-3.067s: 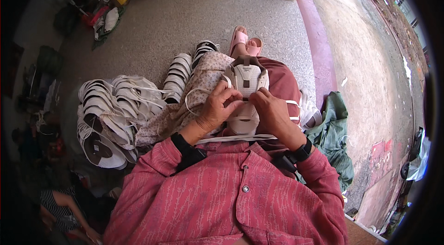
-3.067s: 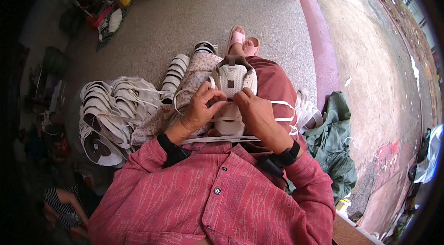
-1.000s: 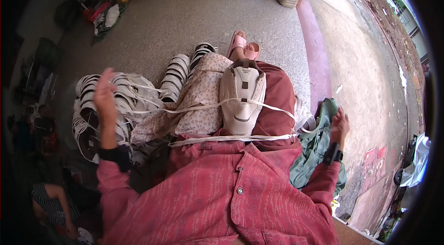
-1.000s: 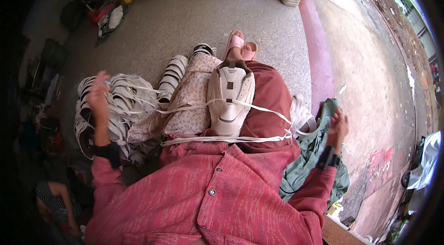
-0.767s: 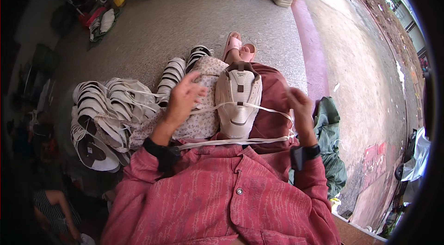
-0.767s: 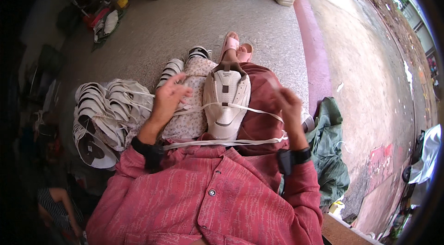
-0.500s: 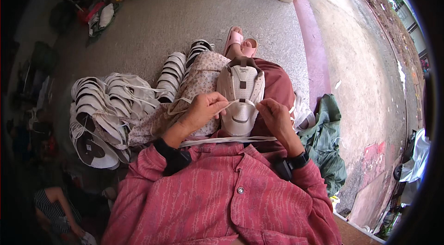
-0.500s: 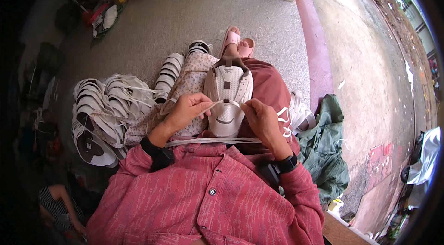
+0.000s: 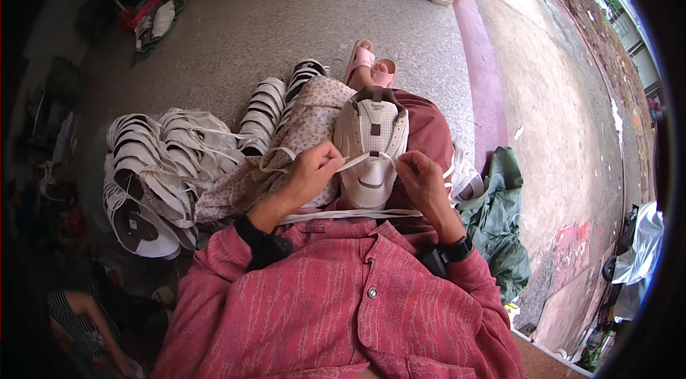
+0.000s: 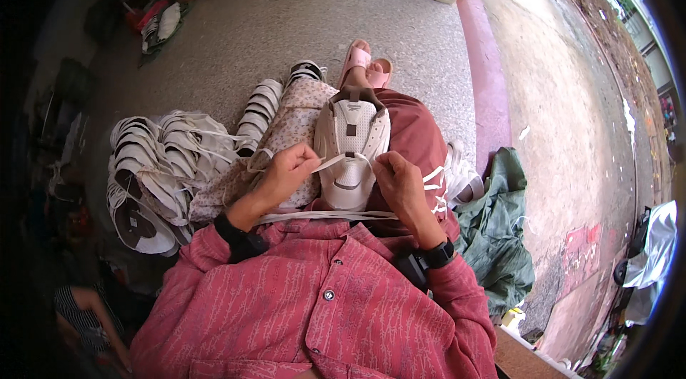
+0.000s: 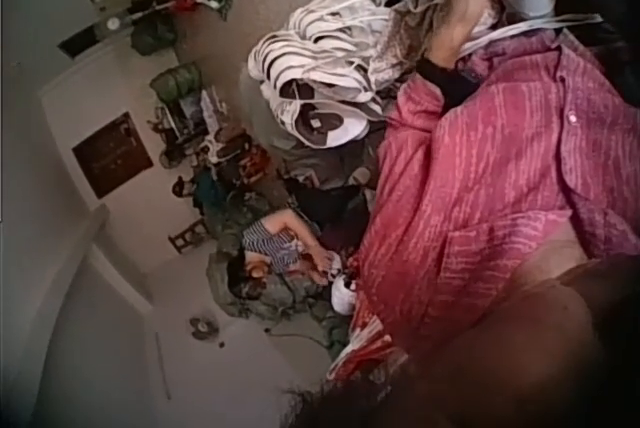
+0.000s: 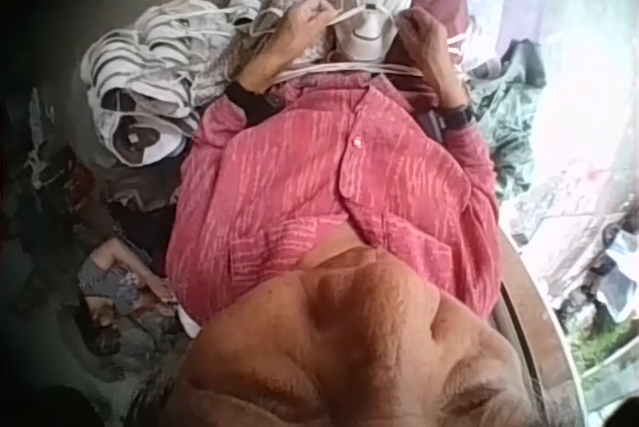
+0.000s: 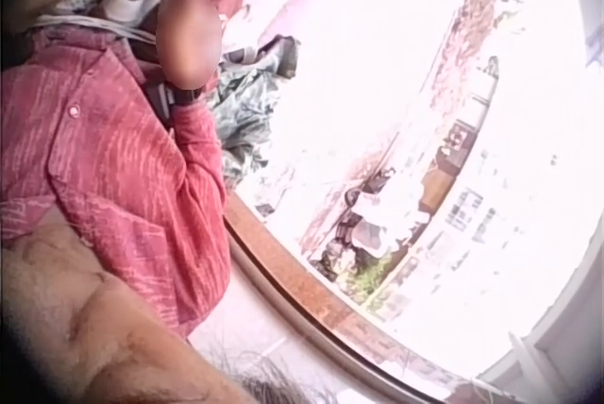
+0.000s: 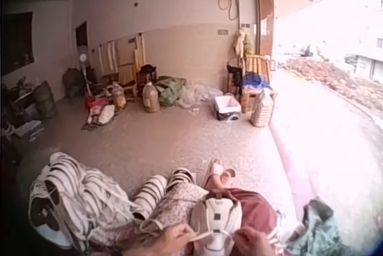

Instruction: The recorder is lacing a white sneaker while sitting in an informal manufacturing area.

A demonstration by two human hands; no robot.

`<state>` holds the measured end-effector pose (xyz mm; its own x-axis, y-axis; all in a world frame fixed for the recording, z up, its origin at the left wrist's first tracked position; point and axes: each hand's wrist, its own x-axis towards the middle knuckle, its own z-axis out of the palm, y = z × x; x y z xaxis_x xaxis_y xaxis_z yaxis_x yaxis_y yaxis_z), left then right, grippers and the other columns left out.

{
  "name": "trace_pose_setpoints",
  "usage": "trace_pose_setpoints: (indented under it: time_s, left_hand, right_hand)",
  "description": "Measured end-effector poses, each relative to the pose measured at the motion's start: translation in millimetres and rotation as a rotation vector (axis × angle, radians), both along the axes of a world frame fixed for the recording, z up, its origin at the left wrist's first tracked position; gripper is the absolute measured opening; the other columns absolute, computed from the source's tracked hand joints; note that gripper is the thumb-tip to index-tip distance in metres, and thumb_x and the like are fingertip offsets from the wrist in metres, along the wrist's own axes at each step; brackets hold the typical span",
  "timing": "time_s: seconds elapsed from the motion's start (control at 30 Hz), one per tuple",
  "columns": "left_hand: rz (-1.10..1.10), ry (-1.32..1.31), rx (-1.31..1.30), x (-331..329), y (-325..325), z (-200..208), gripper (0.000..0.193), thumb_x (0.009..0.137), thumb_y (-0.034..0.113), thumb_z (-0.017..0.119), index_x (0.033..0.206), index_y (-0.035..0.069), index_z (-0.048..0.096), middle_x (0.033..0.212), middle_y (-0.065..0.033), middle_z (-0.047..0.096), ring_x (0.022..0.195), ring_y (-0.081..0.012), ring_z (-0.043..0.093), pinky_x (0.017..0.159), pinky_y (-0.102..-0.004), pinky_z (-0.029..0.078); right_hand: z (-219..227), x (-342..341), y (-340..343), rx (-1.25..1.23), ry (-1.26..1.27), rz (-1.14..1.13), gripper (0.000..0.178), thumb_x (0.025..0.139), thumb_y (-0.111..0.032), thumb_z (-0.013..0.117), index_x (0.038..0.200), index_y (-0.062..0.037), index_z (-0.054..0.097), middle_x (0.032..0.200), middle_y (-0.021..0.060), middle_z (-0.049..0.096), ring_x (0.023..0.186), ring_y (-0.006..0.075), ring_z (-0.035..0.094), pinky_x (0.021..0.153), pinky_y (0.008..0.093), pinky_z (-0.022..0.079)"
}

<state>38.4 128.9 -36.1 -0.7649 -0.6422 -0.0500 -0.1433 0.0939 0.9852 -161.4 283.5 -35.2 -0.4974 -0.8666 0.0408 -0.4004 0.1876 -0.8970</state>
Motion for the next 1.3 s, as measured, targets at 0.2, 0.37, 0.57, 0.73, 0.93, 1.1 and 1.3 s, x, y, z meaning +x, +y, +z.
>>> trace_pose_setpoints:
  time_s: [0.2,0.37,0.57,0.73,0.93,1.1,1.3]
  left_hand:
    - [0.007,-0.198,-0.04,23,-5,12,0.013,0.096,0.012,0.058,0.088,0.002,0.057,0.072,0.0053,0.05,0.066,-0.003,0.044,0.057,-0.0218,0.039]
    - [0.002,-0.098,-0.203,0,-4,12,0.015,0.096,0.013,0.059,0.089,0.0,0.057,0.073,0.0027,0.053,0.069,-0.0054,0.047,0.062,-0.0245,0.043]
    - [-0.03,-0.153,-0.3,-18,1,14,0.017,0.095,0.014,0.059,0.089,-0.001,0.055,0.073,-0.0018,0.055,0.069,-0.0082,0.049,0.062,-0.028,0.044]
    - [-0.038,-0.163,-0.298,-20,1,17,0.02,0.094,0.016,0.058,0.085,-0.001,0.053,0.071,-0.005,0.054,0.067,-0.01,0.049,0.06,-0.0297,0.043]
    - [-0.046,-0.198,-0.324,-28,-1,20,0.019,0.092,0.016,0.056,0.085,-0.001,0.052,0.067,-0.0085,0.053,0.064,-0.0111,0.049,0.058,-0.0314,0.043]
    - [0.012,-0.254,-0.347,-36,-1,15,0.021,0.089,0.019,0.058,0.083,0.0,0.054,0.067,-0.0126,0.057,0.062,-0.0164,0.054,0.058,-0.0348,0.044]
    - [0.021,-0.317,-0.441,-39,-5,16,0.019,0.084,0.02,0.064,0.081,0.002,0.057,0.074,-0.0164,0.063,0.072,-0.0349,0.063,0.064,-0.0445,0.048]
  right_hand:
    - [7,5,5,0.001,-0.089,-0.054,0.015,0.094,-0.012,0.063,0.094,0.0026,0.065,0.069,0.0096,0.063,0.065,0.013,0.059,0.062,0.0277,0.047]
    - [-3,11,0,-0.098,-0.108,-0.049,0.014,0.093,-0.012,0.064,0.095,0.002,0.065,0.071,0.011,0.063,0.065,0.0137,0.059,0.062,0.0286,0.047]
    - [-3,9,-4,-0.121,-0.011,-0.025,0.016,0.092,-0.013,0.063,0.091,0.0026,0.064,0.071,0.0111,0.062,0.066,0.0131,0.058,0.061,0.0283,0.046]
    - [-8,7,-5,-0.08,-0.153,-0.041,0.016,0.092,-0.013,0.062,0.089,0.0028,0.064,0.069,0.0104,0.062,0.064,0.0134,0.058,0.06,0.0288,0.046]
    - [-2,9,-18,-0.038,0.017,-0.072,0.019,0.088,-0.015,0.063,0.085,0.0034,0.064,0.066,0.0159,0.062,0.06,0.0202,0.062,0.059,0.0323,0.048]
    - [1,8,-24,0.056,0.032,-0.078,0.024,0.087,-0.02,0.061,0.082,0.0036,0.063,0.066,0.0189,0.062,0.061,0.0296,0.063,0.06,0.0362,0.049]
    - [3,-7,-24,0.088,-0.069,0.083,0.023,0.086,-0.021,0.064,0.082,0.0012,0.065,0.07,0.0173,0.064,0.06,0.0314,0.062,0.056,0.04,0.047]
